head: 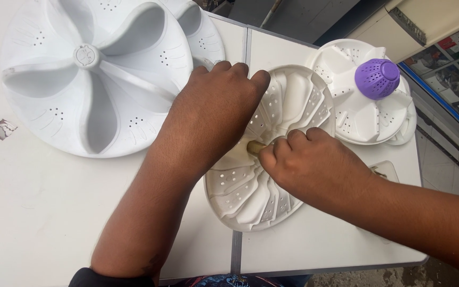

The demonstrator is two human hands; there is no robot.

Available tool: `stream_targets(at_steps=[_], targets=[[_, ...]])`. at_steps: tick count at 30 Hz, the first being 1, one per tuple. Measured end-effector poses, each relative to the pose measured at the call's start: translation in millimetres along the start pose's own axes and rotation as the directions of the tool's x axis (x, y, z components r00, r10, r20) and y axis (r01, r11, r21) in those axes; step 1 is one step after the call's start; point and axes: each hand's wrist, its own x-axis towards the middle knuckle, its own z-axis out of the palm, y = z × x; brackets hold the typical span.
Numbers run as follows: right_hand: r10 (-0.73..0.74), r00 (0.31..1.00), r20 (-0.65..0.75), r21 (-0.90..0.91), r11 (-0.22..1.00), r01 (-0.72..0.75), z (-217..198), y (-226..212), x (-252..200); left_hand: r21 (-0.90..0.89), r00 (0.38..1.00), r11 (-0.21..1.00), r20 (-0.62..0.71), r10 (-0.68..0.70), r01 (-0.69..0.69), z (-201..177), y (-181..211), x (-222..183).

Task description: Cleaning the underside of a washing machine pulsator using a paintbrush

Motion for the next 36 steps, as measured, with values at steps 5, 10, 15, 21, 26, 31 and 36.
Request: stream_targets(at_steps=[5,10,15,21,26,31,36], targets=[[0.03,0.998,0.053,0.021,0.999,-0.032,7.6,-5.8,-5.5,0.013,1.0,1.0,-0.015,0.006,-0.006,-0.7,1.1,0.2],[0.158,0.984,0.085,0.007,0.987,-0.159,14.4,-4.2,-3.8,0.03,0.999,1.0,-0.039,0.006,-0.005,2.4,0.8,1.6],[0.061,0.998,0.004,-0.07,0.996,-0.061,3.8,-10.2,-1.0,0.022,1.0,1.0,-0.019,0.011,-0.01,-2.3,-0.3,-1.1],[-0.045,0.997,-0.063,-0.038,0.998,0.042,8.4,-4.1,-9.1,-0.001,1.0,1.0,-0.005,0.013,-0.013,-4.4,0.0,-2.1],[0.219,0.975,0.029,0.179,0.959,-0.221,24.9,-6.6,-18.4,-0.027,1.0,1.0,0.031,0.0,0.0,-8.9,-0.3,-2.8],[0.36,0.718,0.596,0.414,0.628,-0.659,2.4,10.5,-41.2,-0.084,0.997,0.996,0.075,-0.008,0.014,-18.3,-1.5,-4.3],[0.241,0.299,0.923,0.26,0.181,-0.949,-3.9,-23.3,-112.5,-0.097,0.993,0.995,0.113,-0.019,0.03,-20.6,-2.9,-5.6]])
